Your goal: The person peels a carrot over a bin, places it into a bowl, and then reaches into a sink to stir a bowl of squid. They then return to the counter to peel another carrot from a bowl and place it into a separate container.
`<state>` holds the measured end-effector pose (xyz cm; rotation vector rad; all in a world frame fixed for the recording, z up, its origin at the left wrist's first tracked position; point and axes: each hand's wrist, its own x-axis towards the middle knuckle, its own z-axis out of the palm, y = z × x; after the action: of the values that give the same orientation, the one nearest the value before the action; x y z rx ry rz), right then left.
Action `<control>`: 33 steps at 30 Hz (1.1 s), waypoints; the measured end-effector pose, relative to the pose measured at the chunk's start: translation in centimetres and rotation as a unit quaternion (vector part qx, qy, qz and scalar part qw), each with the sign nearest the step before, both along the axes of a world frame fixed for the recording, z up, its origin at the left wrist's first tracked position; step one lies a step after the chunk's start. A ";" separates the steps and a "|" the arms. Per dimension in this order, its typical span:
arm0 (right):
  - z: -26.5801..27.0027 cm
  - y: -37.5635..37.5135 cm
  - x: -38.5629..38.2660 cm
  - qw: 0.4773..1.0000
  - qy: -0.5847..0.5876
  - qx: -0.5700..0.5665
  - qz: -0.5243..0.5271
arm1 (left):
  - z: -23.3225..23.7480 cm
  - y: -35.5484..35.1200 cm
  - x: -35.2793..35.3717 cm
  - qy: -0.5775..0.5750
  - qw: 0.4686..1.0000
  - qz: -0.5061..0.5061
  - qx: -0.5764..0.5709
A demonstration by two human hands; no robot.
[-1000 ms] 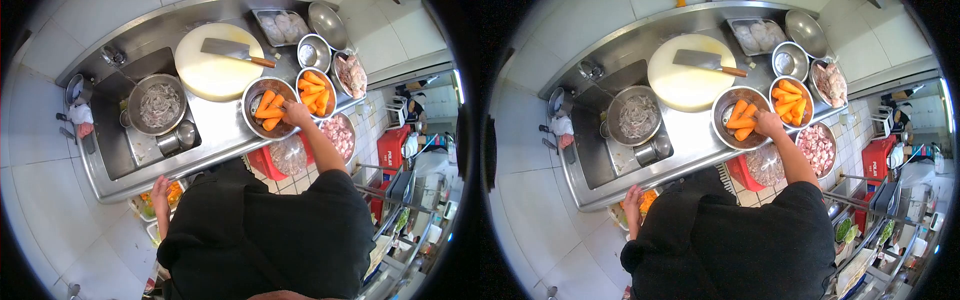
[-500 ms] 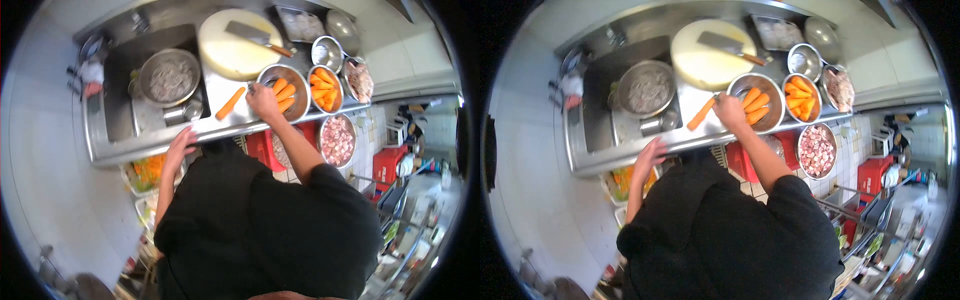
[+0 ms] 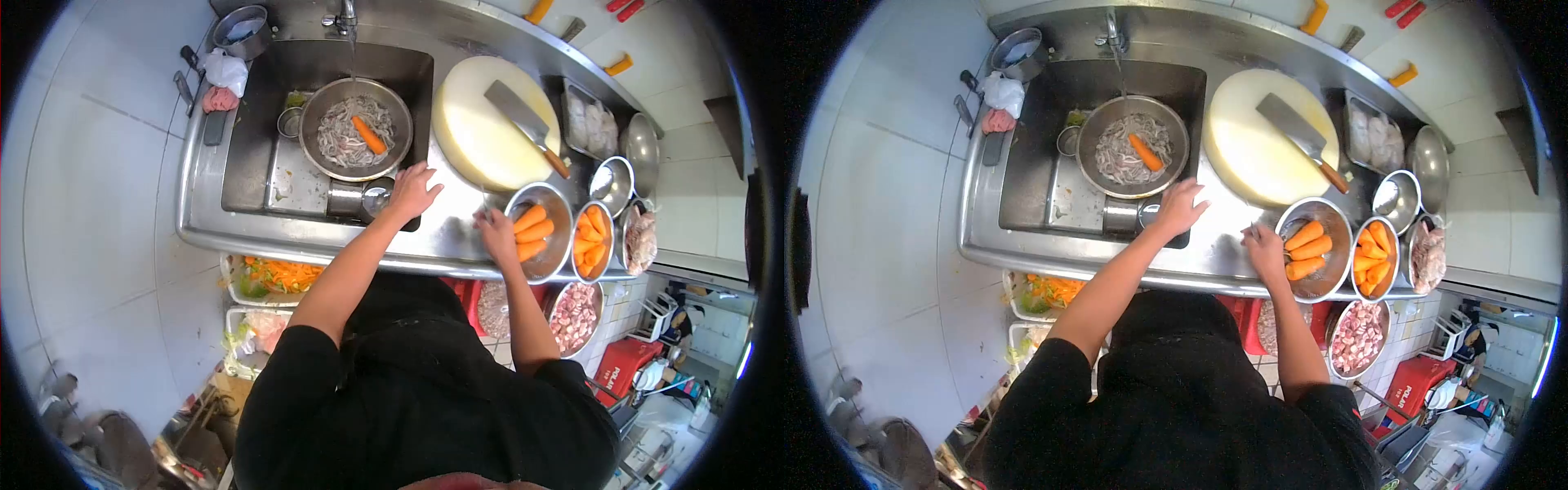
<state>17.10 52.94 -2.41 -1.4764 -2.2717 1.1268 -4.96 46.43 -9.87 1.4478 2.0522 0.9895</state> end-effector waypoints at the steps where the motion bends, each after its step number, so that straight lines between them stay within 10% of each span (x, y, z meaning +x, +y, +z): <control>1: -0.2 -0.8 1.0 0.999 0.021 -0.039 -0.022 | 0.1 -0.2 -1.2 -0.011 0.997 -0.021 -0.071; 5: 1.8 -3.8 2.4 0.988 0.009 -0.157 -0.009 | -6.7 -1.4 -9.6 -0.133 0.952 0.029 -0.273; 10: -0.1 -6.3 2.9 0.953 -0.049 -0.294 -0.048 | -17.9 3.4 -15.9 -0.093 0.951 0.157 -0.248; 14: -1.0 -6.7 3.4 0.937 -0.058 -0.340 -0.049 | -26.5 9.5 -15.3 -0.249 0.854 0.345 -0.297; 23: -0.7 -6.1 3.7 0.977 -0.023 -0.206 0.054 | -14.3 7.2 -14.8 -0.155 0.864 0.313 -0.363; 26: 1.8 -4.4 0.9 0.970 -0.086 -0.210 0.081 | -15.0 1.2 -16.8 -0.292 0.892 0.278 -0.204; 33: 3.3 -5.1 -8.5 0.923 0.061 -0.375 0.063 | 4.3 -18.0 -16.3 -0.678 0.661 0.294 0.133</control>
<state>8.59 47.80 0.87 -1.4103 -1.9475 2.2308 -21.27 28.46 -5.52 -0.2086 1.0962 1.8456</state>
